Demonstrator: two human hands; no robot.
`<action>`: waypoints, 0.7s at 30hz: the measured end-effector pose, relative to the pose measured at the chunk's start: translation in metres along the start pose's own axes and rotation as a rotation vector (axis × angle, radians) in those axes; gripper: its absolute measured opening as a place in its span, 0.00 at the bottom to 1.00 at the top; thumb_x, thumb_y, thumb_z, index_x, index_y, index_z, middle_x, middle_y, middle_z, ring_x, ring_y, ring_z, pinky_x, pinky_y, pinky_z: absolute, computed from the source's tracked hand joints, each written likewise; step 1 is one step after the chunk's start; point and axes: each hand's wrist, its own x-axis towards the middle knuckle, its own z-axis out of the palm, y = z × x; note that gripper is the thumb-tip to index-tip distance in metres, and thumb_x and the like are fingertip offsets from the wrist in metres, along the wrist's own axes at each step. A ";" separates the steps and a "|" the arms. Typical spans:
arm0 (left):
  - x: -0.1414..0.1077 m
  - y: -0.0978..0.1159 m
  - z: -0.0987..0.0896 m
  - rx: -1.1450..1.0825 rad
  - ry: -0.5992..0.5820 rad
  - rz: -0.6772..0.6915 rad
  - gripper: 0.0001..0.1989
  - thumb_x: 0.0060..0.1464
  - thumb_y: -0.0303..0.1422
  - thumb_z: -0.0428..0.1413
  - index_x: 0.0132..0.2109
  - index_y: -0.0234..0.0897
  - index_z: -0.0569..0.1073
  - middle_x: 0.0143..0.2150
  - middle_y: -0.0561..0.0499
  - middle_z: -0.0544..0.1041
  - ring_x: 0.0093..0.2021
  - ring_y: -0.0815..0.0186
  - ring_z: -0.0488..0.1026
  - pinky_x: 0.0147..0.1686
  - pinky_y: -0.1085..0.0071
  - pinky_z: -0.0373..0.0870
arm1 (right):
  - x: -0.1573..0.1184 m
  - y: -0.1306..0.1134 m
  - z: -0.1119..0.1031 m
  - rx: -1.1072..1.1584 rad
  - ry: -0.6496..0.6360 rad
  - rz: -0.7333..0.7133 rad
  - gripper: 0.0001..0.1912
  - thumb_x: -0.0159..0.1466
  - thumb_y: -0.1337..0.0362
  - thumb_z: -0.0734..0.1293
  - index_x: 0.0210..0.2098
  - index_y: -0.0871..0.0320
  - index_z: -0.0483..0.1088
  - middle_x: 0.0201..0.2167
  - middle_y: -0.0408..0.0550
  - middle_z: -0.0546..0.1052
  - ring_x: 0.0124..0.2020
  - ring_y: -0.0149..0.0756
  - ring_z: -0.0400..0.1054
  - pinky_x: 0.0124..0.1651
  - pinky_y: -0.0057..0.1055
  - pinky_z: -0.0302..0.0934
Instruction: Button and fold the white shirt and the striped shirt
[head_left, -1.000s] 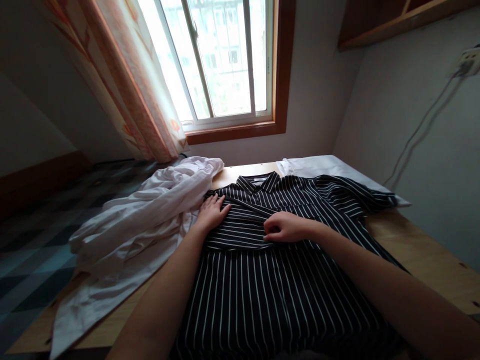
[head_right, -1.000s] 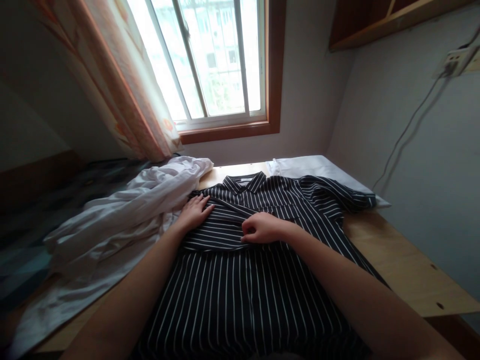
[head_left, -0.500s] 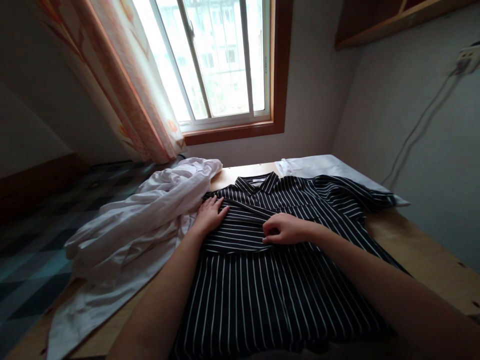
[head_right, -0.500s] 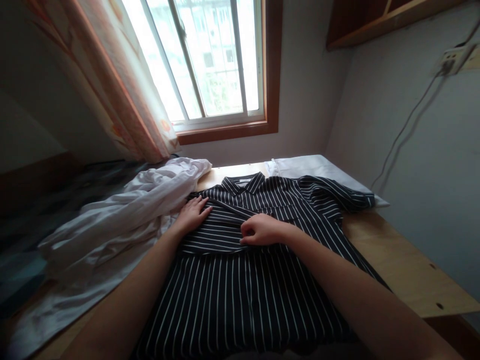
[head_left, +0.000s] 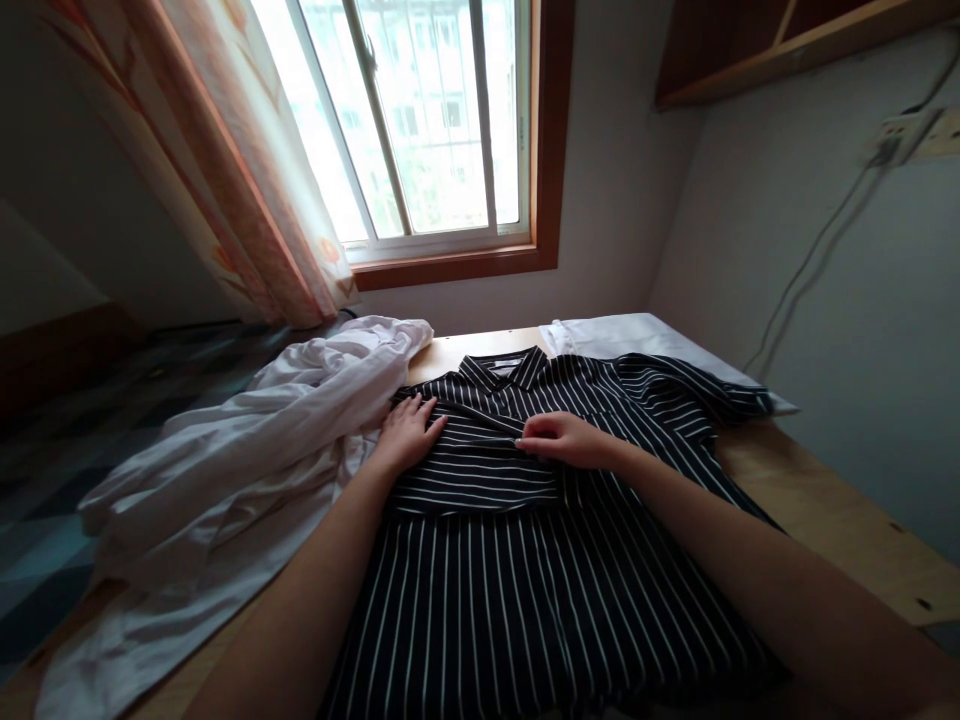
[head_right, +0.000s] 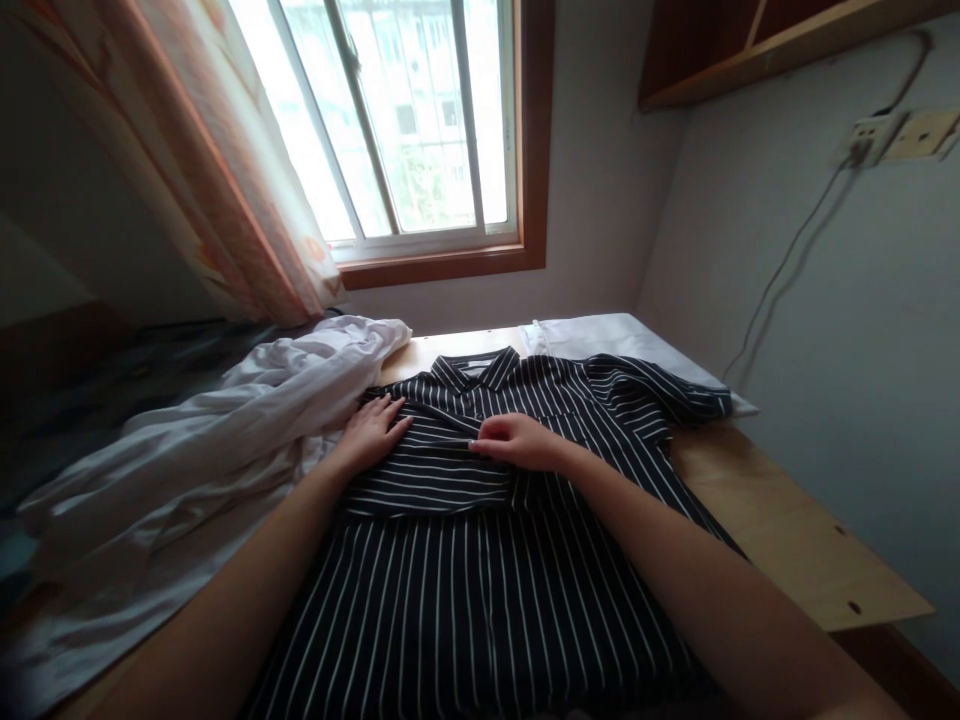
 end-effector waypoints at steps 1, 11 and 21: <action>0.000 0.000 0.000 0.000 -0.002 -0.004 0.33 0.64 0.50 0.40 0.69 0.38 0.60 0.72 0.44 0.55 0.71 0.52 0.51 0.68 0.56 0.49 | 0.002 0.003 -0.001 0.019 0.085 -0.015 0.16 0.65 0.51 0.65 0.32 0.58 0.71 0.26 0.43 0.72 0.28 0.30 0.65 0.32 0.28 0.60; -0.002 0.001 0.000 0.021 0.015 0.017 0.32 0.65 0.49 0.39 0.69 0.37 0.60 0.72 0.42 0.56 0.71 0.52 0.52 0.67 0.56 0.49 | 0.008 0.049 -0.015 -0.623 0.454 0.129 0.27 0.68 0.57 0.61 0.64 0.57 0.63 0.63 0.57 0.67 0.66 0.49 0.55 0.66 0.51 0.47; -0.015 0.034 -0.023 0.214 0.137 0.029 0.24 0.64 0.36 0.47 0.64 0.34 0.66 0.70 0.37 0.58 0.68 0.48 0.58 0.62 0.55 0.57 | 0.014 0.053 -0.008 -0.784 0.289 0.322 0.27 0.72 0.52 0.54 0.66 0.51 0.61 0.70 0.51 0.57 0.71 0.45 0.47 0.70 0.50 0.36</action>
